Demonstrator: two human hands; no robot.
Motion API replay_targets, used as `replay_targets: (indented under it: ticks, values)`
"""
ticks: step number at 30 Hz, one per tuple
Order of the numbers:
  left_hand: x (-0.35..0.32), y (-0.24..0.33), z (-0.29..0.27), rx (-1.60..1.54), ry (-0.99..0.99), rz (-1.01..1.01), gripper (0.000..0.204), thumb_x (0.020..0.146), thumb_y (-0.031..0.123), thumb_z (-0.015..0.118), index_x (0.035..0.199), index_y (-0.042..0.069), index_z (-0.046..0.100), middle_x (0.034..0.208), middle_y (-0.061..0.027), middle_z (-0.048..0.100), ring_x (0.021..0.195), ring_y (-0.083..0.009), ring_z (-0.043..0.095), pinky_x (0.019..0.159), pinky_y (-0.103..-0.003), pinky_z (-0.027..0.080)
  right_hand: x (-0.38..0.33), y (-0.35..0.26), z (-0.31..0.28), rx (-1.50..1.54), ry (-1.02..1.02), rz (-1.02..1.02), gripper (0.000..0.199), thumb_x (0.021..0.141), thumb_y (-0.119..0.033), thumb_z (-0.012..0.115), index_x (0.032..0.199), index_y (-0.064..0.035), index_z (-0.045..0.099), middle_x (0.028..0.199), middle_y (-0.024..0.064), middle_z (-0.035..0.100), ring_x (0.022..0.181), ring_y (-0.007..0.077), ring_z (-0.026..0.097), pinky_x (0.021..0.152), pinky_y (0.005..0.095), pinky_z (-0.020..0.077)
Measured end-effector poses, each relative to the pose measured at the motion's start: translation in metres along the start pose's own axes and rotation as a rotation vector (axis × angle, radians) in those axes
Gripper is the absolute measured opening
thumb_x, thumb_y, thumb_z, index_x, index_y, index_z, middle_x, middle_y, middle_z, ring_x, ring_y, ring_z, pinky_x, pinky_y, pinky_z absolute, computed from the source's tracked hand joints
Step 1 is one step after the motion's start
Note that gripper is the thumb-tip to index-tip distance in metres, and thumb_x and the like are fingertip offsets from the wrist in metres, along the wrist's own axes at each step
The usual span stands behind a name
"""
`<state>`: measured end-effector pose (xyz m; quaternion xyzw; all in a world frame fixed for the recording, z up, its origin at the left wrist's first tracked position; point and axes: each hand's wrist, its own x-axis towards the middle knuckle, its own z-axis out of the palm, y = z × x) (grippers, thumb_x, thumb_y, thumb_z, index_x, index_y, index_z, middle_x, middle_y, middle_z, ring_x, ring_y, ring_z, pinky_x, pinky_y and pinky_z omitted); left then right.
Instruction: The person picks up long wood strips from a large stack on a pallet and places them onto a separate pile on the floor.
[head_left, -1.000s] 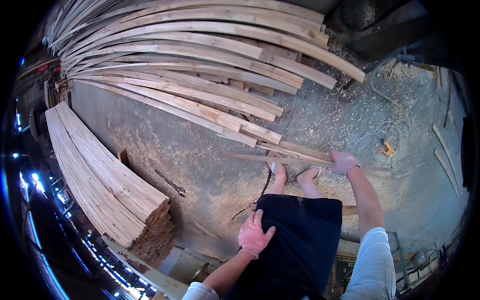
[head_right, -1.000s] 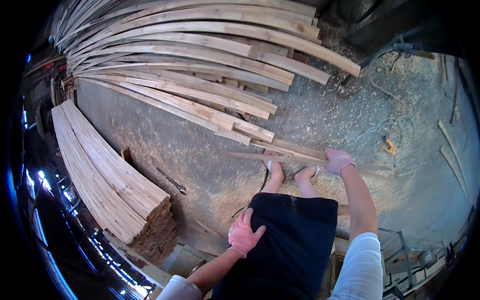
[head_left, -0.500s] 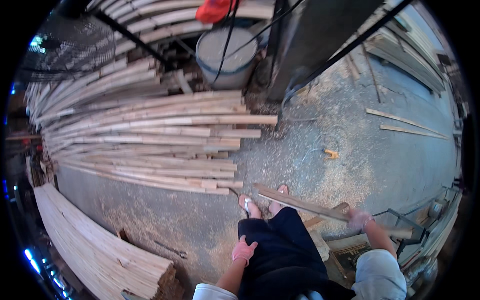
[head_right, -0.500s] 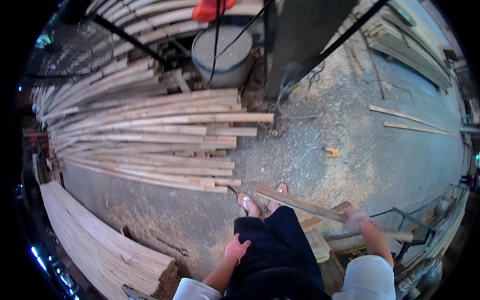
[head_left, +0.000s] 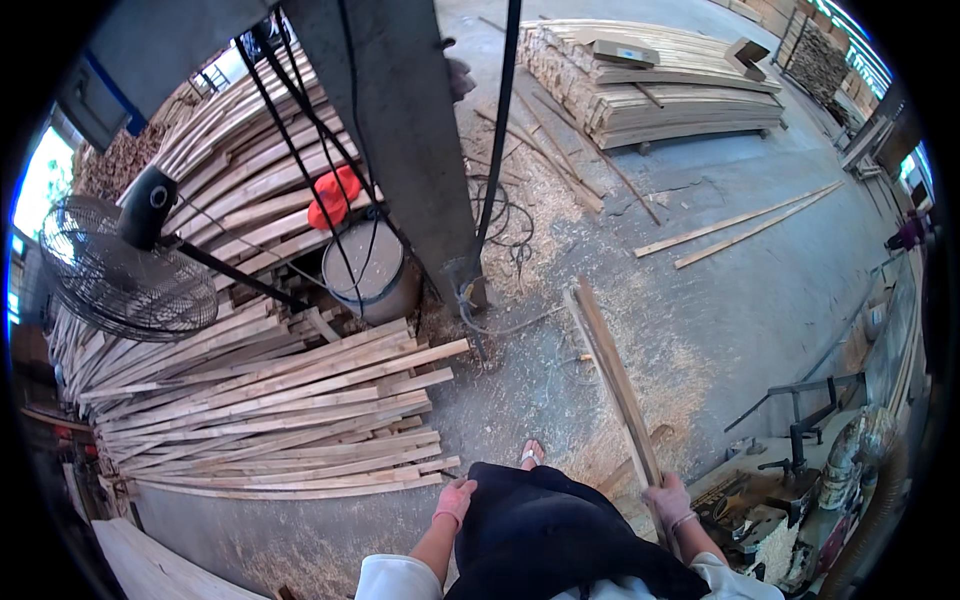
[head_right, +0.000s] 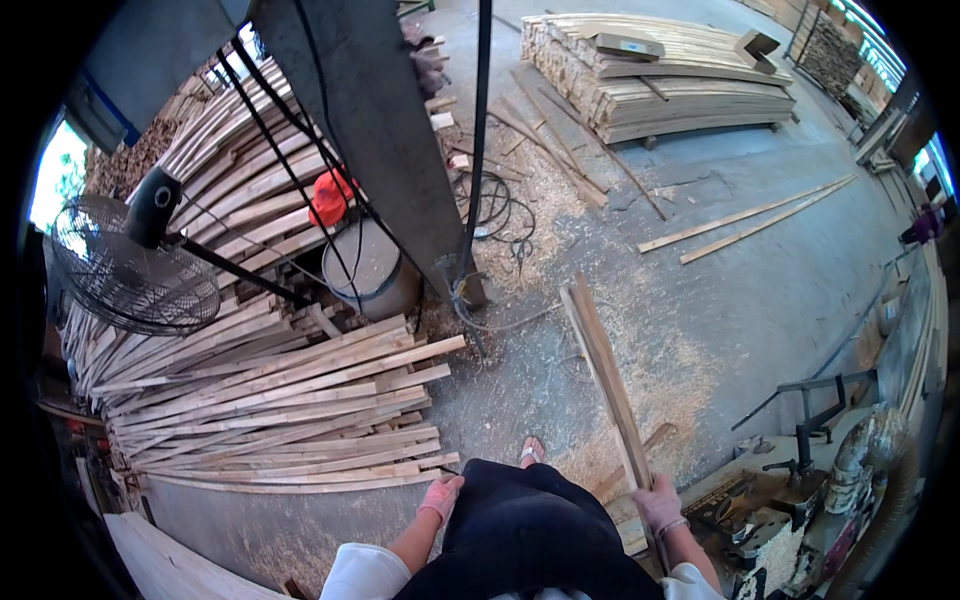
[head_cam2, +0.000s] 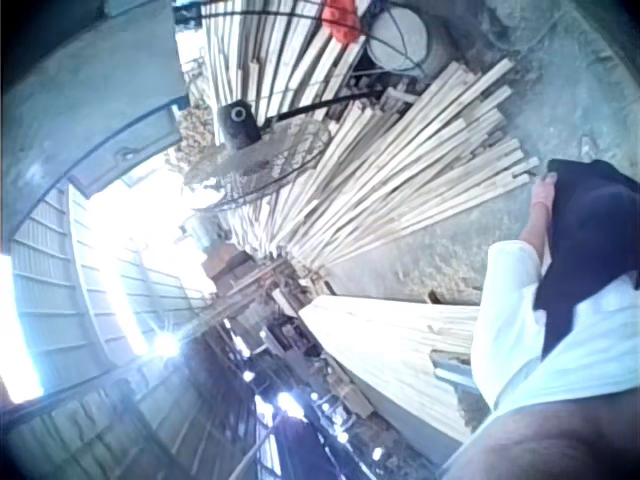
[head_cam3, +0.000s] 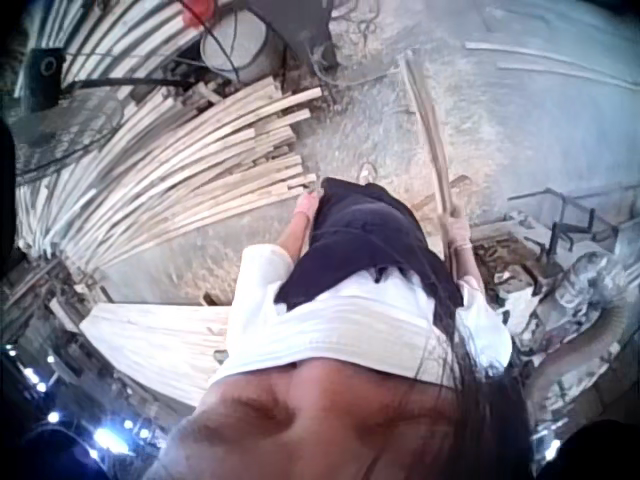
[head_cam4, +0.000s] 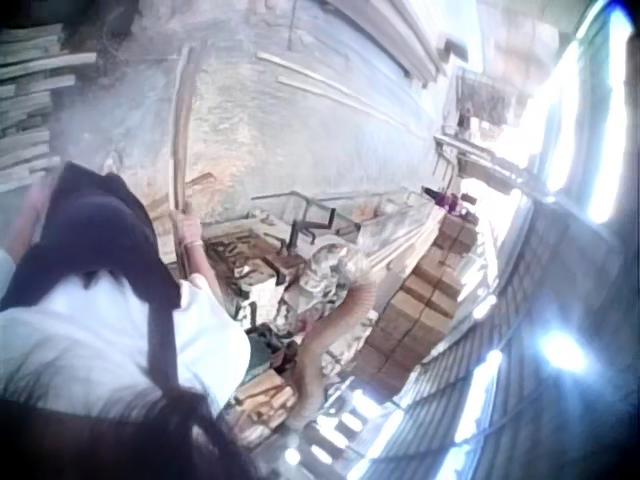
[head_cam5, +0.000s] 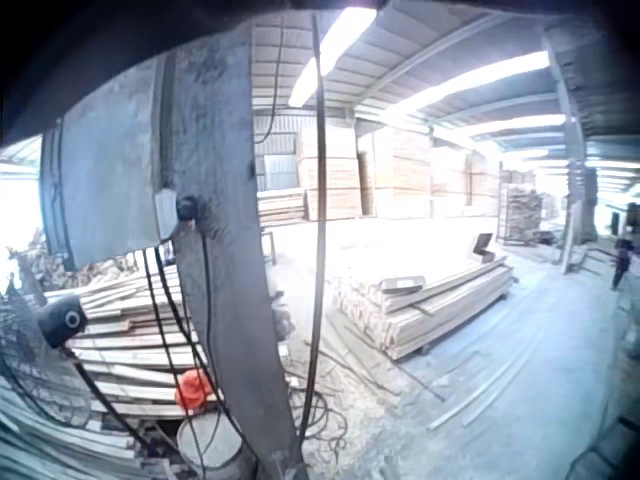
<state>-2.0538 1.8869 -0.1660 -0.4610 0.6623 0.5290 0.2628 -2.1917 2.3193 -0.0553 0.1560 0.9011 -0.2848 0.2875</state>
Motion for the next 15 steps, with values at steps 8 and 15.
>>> replay_targets:
  ticks: [8,15]
  values:
    - [0.040,0.080,0.024,-0.383,-0.133,0.142,0.046,0.088,0.029,0.062,0.123,0.000,0.055,0.098,-0.0036,0.062,0.078,-0.0110,0.056,0.071,-0.024,0.047,0.139,-0.268,-0.153,0.134,0.268,-0.474,0.051,0.077,-0.040,0.064,0.108,0.0003,0.059,0.086,0.0151,0.065,0.077,0.0228,0.062,0.070,0.0359,0.0494]
    - [0.009,0.195,0.017,-0.754,-0.461,0.218,0.018,0.091,0.026,0.058,0.101,0.011,0.057,0.077,0.0032,0.050,0.065,-0.0050,0.047,0.054,-0.018,0.038,0.201,-0.426,-0.173,0.728,0.332,-0.675,0.062,0.088,-0.045,0.054,0.128,0.0014,0.044,0.121,0.0237,0.056,0.114,0.0294,0.054,0.096,0.0369,0.0440]
